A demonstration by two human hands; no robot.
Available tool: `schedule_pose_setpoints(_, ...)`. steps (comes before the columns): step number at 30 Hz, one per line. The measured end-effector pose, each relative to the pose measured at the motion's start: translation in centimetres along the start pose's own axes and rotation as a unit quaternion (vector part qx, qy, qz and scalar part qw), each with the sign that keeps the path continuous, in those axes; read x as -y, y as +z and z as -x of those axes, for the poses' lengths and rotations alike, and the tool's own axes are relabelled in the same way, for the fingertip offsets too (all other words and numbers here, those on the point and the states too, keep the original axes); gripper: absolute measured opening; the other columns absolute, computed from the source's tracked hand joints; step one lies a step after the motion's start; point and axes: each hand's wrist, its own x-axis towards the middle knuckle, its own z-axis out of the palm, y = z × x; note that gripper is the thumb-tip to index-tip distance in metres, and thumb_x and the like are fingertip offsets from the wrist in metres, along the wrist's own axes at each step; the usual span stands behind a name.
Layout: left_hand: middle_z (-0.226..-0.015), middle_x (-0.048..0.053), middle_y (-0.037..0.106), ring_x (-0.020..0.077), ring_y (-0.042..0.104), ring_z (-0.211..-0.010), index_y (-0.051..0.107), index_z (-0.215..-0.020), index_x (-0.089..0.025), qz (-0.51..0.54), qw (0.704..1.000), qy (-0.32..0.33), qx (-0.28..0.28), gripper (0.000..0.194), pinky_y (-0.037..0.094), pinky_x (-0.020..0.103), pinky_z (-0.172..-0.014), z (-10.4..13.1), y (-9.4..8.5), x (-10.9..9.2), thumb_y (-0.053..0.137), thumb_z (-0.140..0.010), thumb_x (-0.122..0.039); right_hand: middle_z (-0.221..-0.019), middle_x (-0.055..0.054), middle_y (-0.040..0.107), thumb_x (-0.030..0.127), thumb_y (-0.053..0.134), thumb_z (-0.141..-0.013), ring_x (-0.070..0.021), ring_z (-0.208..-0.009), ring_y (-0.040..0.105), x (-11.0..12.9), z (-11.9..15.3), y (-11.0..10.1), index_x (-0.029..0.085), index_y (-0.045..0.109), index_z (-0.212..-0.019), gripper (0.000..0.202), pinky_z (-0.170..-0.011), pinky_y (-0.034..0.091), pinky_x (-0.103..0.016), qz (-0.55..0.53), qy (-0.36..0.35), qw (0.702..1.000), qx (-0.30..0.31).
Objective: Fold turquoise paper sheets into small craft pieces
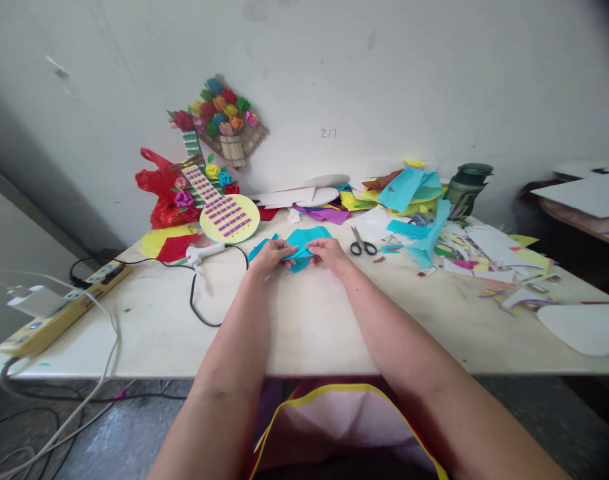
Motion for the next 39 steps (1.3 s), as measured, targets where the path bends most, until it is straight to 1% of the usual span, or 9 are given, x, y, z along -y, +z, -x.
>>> schedule_pose_setpoints(4, -0.053, 0.002, 0.063, 0.01, 0.054, -0.041, 0.062, -0.073, -0.013, 0.006, 1.0, 0.007, 0.004, 0.042, 0.044, 0.022, -0.045, -0.15, -0.03, 0.16, 0.08, -0.057, -0.047, -0.048, 0.002, 0.061, 0.011, 0.059, -0.065, -0.0096, -0.039, 0.053, -0.37, -0.22, -0.13, 0.013, 0.065, -0.077, 0.013, -0.04, 0.045, -0.019, -0.004, -0.006, 1.0, 0.017)
schedule_pose_setpoints(8, -0.052, 0.002, 0.063, 0.0104, 0.054, -0.04, 0.064, -0.076, -0.012, 0.003, 1.0, 0.008, 0.01, 0.042, 0.043, 0.022, -0.044, -0.1, 0.0, 0.05, 0.08, -0.057, -0.047, -0.048, 0.002, 0.061, 0.013, 0.061, -0.065, -0.0091, -0.038, 0.052, -0.7, -0.44, -0.21, 0.012, 0.065, -0.078, 0.014, -0.039, 0.044, -0.019, -0.001, -0.017, 1.0, 0.021)
schedule_pose_setpoints(15, -0.052, 0.001, 0.062, 0.01, 0.054, -0.04, 0.065, -0.076, -0.012, 0.003, 1.0, 0.011, 0.017, 0.043, 0.042, 0.022, -0.044, -0.02, -0.08, 0.0, 0.078, -0.058, -0.049, -0.053, 0.0, 0.065, 0.015, 0.059, -0.071, -0.0087, -0.037, 0.052, -0.79, -0.42, -0.18, 0.012, 0.064, -0.08, 0.01, -0.038, 0.044, -0.019, -0.014, -0.023, 0.999, 0.028)
schedule_pose_setpoints(18, -0.052, 0.001, 0.062, 0.0097, 0.053, -0.04, 0.064, -0.074, -0.012, -0.004, 1.0, 0.015, 0.015, 0.043, 0.042, 0.021, -0.044, 0.0, -0.05, 0.01, 0.078, -0.058, -0.049, -0.052, 0.0, 0.064, 0.014, 0.058, -0.072, -0.009, -0.036, 0.053, -0.52, -0.23, -0.04, 0.012, 0.064, -0.08, 0.01, -0.038, 0.043, -0.019, -0.01, -0.006, 1.0, 0.022)
schedule_pose_setpoints(22, -0.055, 0.002, 0.064, 0.0106, 0.055, -0.044, 0.064, -0.071, -0.012, -0.005, 1.0, 0.025, 0.008, 0.042, 0.046, 0.024, -0.049, 0.11, 0.09, -0.05, 0.078, -0.057, -0.049, -0.052, 0.001, 0.064, 0.014, 0.056, -0.073, -0.0094, -0.037, 0.054, -0.21, -0.09, 0.12, 0.012, 0.064, -0.083, 0.012, -0.036, 0.043, -0.018, -0.006, 0.013, 1.0, 0.023)
schedule_pose_setpoints(27, -0.057, 0.0, 0.063, 0.0114, 0.057, -0.047, 0.063, -0.069, -0.013, 0.008, 0.999, 0.05, -0.012, 0.04, 0.048, 0.025, -0.051, 0.2, 0.24, -0.02, 0.077, -0.057, -0.049, -0.045, 0.001, 0.06, 0.01, 0.053, -0.072, -0.0113, -0.038, 0.056, -0.15, -0.2, 0.02, 0.011, 0.064, -0.086, 0.017, -0.038, 0.044, -0.019, -0.016, 0.017, 1.0, 0.019)
schedule_pose_setpoints(29, -0.057, 0.0, 0.063, 0.0114, 0.057, -0.046, 0.063, -0.069, -0.013, 0.006, 0.999, 0.05, -0.015, 0.04, 0.048, 0.025, -0.051, 0.19, 0.24, -0.01, 0.077, -0.058, -0.048, -0.042, 0.001, 0.058, 0.009, 0.053, -0.072, -0.012, -0.039, 0.057, -0.14, -0.23, -0.04, 0.01, 0.064, -0.088, 0.019, -0.039, 0.045, -0.019, -0.016, 0.021, 1.0, 0.011)
schedule_pose_setpoints(34, -0.056, 0.001, 0.064, 0.0113, 0.057, -0.046, 0.062, -0.069, -0.013, -0.006, 0.999, 0.046, -0.017, 0.04, 0.048, 0.025, -0.051, 0.1, 0.24, -0.08, 0.077, -0.059, -0.048, -0.043, 0.001, 0.058, 0.008, 0.052, -0.074, -0.0126, -0.041, 0.059, -0.14, -0.25, -0.04, 0.009, 0.065, -0.093, 0.023, -0.042, 0.047, -0.02, -0.004, 0.027, 1.0, 0.007)
schedule_pose_setpoints(39, -0.055, 0.001, 0.063, 0.0115, 0.056, -0.045, 0.062, -0.069, -0.013, -0.011, 0.998, 0.049, -0.025, 0.04, 0.048, 0.025, -0.051, 0.03, 0.33, -0.12, 0.077, -0.058, -0.048, -0.042, 0.001, 0.057, 0.007, 0.052, -0.073, -0.0122, -0.041, 0.058, 0.05, -0.12, -0.06, 0.009, 0.065, -0.093, 0.023, -0.043, 0.047, -0.019, 0.008, 0.027, 1.0, -0.009)
